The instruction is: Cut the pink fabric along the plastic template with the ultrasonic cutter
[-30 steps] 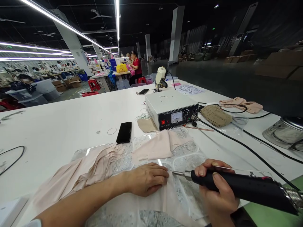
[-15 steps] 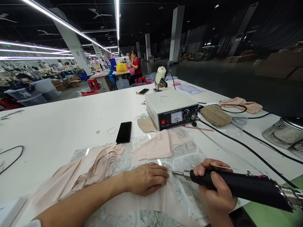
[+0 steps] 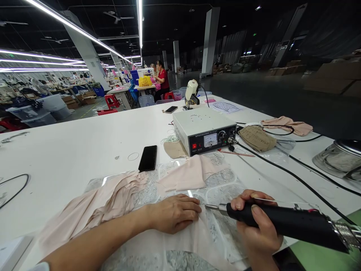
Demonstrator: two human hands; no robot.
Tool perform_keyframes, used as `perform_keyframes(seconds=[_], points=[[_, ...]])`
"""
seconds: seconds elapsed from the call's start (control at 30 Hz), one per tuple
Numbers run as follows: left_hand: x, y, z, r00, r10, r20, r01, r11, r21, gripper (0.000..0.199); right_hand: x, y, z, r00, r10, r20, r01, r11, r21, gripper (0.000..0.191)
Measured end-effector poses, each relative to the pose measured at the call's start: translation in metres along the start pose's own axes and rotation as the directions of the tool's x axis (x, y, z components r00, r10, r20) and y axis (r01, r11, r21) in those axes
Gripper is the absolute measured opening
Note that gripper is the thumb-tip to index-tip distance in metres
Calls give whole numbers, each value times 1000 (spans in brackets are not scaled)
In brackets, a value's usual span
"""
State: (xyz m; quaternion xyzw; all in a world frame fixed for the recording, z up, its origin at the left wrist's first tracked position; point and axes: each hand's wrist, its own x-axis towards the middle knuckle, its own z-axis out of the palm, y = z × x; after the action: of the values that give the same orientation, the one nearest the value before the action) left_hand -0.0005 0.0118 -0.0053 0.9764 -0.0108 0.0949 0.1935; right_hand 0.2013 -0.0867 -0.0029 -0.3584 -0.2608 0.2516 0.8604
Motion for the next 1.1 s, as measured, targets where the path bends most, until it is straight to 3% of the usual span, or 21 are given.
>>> perform_keyframes(seconds=[0.73,0.93,1.1], points=[[0,1,-1,1000,-4,7,4,1000,-9,14,-6,0,-1,993,-58,107,63,997,-48,7],[1,1,-2,1000,8,-4,-8,1000,-3,12,-5,1,4,996,-46,70,49,998,-44,9],[2,1,-2,1000,13,3,-13,1000,1,11,-5,5,4,993,-39,107,46,997,-58,9]])
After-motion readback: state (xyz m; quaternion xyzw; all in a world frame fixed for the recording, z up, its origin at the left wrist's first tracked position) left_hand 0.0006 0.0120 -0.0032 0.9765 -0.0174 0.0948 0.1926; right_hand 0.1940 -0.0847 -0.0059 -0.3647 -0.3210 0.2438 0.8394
